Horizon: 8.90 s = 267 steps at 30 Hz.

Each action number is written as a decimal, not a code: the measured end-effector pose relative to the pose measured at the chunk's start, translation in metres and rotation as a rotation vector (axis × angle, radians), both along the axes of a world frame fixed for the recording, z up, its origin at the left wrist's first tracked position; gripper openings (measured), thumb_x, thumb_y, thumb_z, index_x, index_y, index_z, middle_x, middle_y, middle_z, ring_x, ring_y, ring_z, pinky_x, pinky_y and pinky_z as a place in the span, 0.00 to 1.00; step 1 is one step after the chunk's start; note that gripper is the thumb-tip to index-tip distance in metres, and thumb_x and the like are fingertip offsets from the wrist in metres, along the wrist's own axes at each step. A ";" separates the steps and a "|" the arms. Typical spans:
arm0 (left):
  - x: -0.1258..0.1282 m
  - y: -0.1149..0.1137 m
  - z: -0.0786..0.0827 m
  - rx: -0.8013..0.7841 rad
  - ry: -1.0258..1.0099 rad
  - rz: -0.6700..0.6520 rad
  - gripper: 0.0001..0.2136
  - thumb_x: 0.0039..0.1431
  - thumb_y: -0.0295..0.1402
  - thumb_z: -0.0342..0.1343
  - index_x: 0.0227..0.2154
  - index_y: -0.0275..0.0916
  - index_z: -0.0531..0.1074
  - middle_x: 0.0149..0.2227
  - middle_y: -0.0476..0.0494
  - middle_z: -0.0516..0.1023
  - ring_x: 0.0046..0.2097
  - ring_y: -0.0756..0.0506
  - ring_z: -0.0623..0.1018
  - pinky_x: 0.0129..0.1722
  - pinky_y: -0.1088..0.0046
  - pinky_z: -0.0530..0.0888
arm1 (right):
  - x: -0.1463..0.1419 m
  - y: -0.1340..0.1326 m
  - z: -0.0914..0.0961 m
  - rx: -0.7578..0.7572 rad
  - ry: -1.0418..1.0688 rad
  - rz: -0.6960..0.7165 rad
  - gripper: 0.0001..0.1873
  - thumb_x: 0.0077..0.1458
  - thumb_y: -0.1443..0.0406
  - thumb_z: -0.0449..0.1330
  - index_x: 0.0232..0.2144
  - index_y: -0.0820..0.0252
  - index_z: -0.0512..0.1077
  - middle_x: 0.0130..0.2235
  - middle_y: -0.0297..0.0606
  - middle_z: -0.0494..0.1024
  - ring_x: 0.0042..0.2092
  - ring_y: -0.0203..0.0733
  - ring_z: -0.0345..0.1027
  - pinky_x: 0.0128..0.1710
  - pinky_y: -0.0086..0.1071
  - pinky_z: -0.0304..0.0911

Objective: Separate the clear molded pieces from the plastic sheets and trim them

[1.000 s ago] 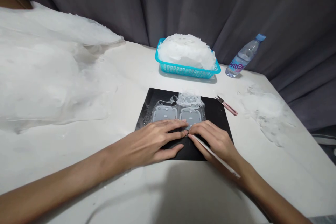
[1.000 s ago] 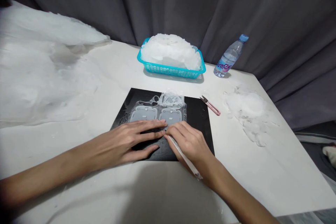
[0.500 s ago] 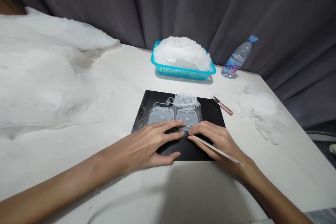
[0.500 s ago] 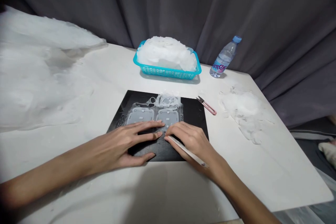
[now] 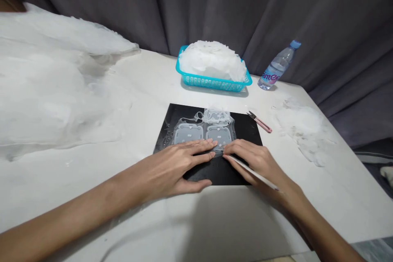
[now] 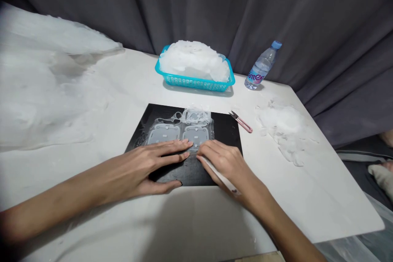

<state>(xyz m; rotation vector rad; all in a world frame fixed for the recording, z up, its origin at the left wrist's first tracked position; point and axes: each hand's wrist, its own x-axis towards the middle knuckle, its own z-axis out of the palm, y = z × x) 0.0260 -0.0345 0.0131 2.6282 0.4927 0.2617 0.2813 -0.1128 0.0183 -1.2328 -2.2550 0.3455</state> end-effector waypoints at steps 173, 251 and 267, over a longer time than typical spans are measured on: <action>0.009 -0.002 0.013 -0.524 -0.221 0.446 0.18 0.73 0.46 0.50 0.32 0.39 0.74 0.26 0.52 0.74 0.26 0.50 0.69 0.27 0.75 0.63 | -0.008 0.034 -0.005 -0.156 0.387 -0.332 0.17 0.71 0.57 0.55 0.33 0.55 0.76 0.37 0.38 0.76 0.43 0.46 0.70 0.48 0.40 0.63; 0.021 -0.020 0.007 -0.990 -0.151 0.322 0.14 0.62 0.44 0.65 0.35 0.37 0.77 0.29 0.51 0.76 0.30 0.51 0.71 0.28 0.77 0.64 | 0.009 0.029 -0.003 0.007 0.071 -0.307 0.08 0.66 0.69 0.58 0.33 0.57 0.73 0.36 0.39 0.75 0.39 0.45 0.71 0.43 0.39 0.65; 0.016 -0.010 0.017 -0.991 -0.428 0.353 0.08 0.61 0.37 0.69 0.36 0.39 0.78 0.33 0.49 0.82 0.36 0.49 0.81 0.37 0.76 0.73 | -0.011 0.004 0.020 -0.068 0.424 -0.009 0.04 0.63 0.67 0.66 0.41 0.55 0.80 0.36 0.37 0.77 0.39 0.43 0.72 0.42 0.40 0.68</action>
